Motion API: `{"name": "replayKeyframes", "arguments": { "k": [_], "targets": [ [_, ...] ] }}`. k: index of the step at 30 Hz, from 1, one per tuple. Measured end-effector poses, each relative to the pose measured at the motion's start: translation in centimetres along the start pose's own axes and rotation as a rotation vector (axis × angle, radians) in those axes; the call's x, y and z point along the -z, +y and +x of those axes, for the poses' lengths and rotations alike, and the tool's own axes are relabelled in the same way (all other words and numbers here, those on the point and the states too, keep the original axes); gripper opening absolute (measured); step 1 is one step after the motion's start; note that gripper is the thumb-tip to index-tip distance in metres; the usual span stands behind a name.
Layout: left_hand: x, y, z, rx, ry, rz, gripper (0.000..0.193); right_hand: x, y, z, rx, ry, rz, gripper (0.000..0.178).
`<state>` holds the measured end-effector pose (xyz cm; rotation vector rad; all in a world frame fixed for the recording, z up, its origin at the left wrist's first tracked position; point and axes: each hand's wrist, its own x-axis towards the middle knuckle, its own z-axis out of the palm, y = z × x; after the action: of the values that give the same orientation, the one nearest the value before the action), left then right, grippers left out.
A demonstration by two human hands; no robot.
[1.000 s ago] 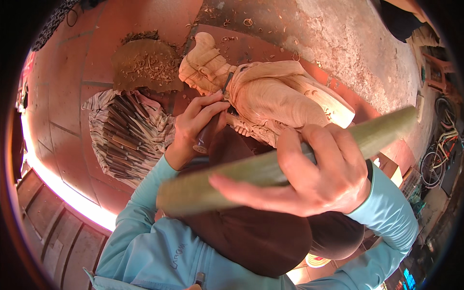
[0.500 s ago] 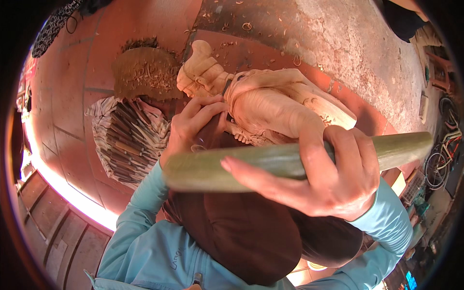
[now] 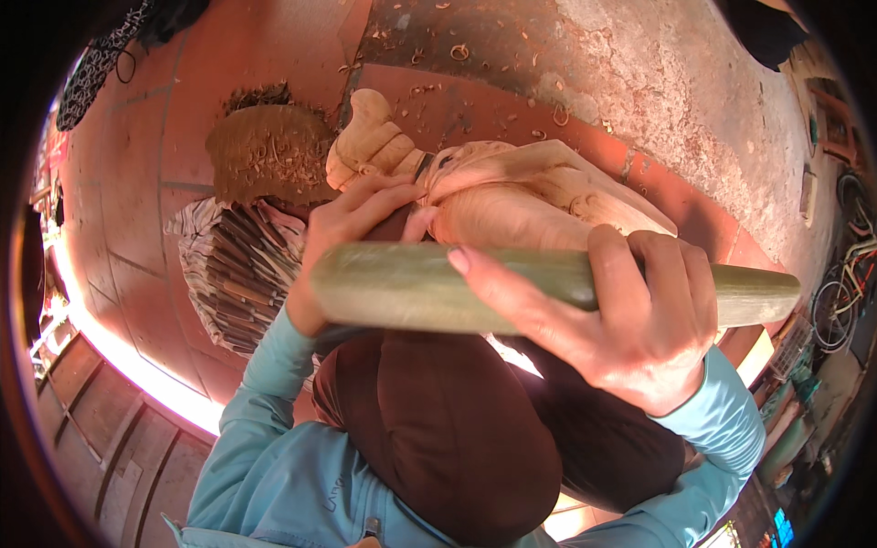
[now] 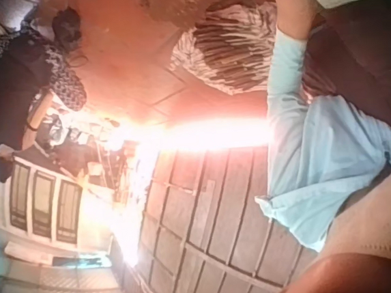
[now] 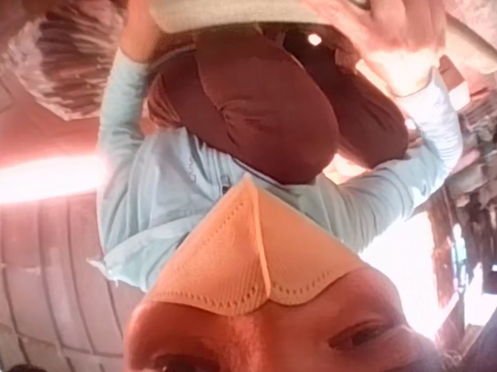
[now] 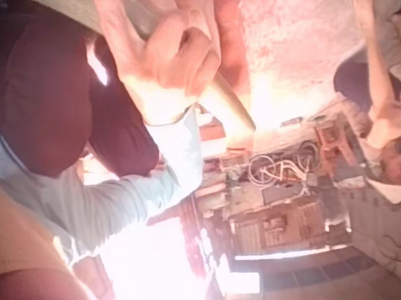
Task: The person carves a wooden sculpture of a figure using a chisel and a wooden mallet. They repeatedly strike the chisel to shape the wood, focusing on the torso and limbs of the figure.
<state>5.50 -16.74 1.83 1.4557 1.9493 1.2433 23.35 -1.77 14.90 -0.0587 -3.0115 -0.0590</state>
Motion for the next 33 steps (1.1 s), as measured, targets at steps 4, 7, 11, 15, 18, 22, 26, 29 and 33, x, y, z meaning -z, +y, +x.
{"name": "replayKeyframes", "arguments": {
  "k": [4,7,11,15,18,22,26,29,33],
  "targets": [
    [-1.5,-1.6,0.2,-0.313,0.152,-0.086,0.016,-0.6,0.5,-1.1,-0.002,-0.027,0.054,0.057],
    [-2.4,-2.2,-0.3,-0.575,0.189,-0.391,0.019,-1.1,0.5,-2.2,-0.040,-0.029,0.245,0.059],
    [-3.9,-2.8,-0.2,-0.694,0.134,-0.568,0.028,-1.2,0.4,-2.5,-0.095,-0.047,0.347,0.065],
    [-4.4,-2.7,-0.6,-0.609,0.143,-0.560,0.025,-1.2,0.2,-2.6,-0.118,-0.022,0.370,0.063],
    [-4.6,-2.7,-0.1,-0.618,0.163,-0.599,0.021,-0.7,0.3,-2.7,-0.079,-0.025,0.343,0.061],
    [-4.7,-2.5,0.3,-0.582,0.210,-0.579,0.019,-1.9,-0.2,-2.4,-0.044,0.219,0.330,0.075],
    [-4.5,-1.9,0.6,-0.472,0.252,-0.584,0.021,-2.4,0.0,-2.0,-0.044,0.283,0.259,0.076],
    [-4.4,-1.6,1.5,-0.388,0.258,-0.610,0.023,-1.1,0.3,-1.3,-0.069,0.091,0.064,0.074],
    [-4.4,-1.4,1.9,-0.338,0.289,-0.573,0.024,-2.4,0.1,-1.8,-0.136,0.286,0.141,0.075]
  ]
}}
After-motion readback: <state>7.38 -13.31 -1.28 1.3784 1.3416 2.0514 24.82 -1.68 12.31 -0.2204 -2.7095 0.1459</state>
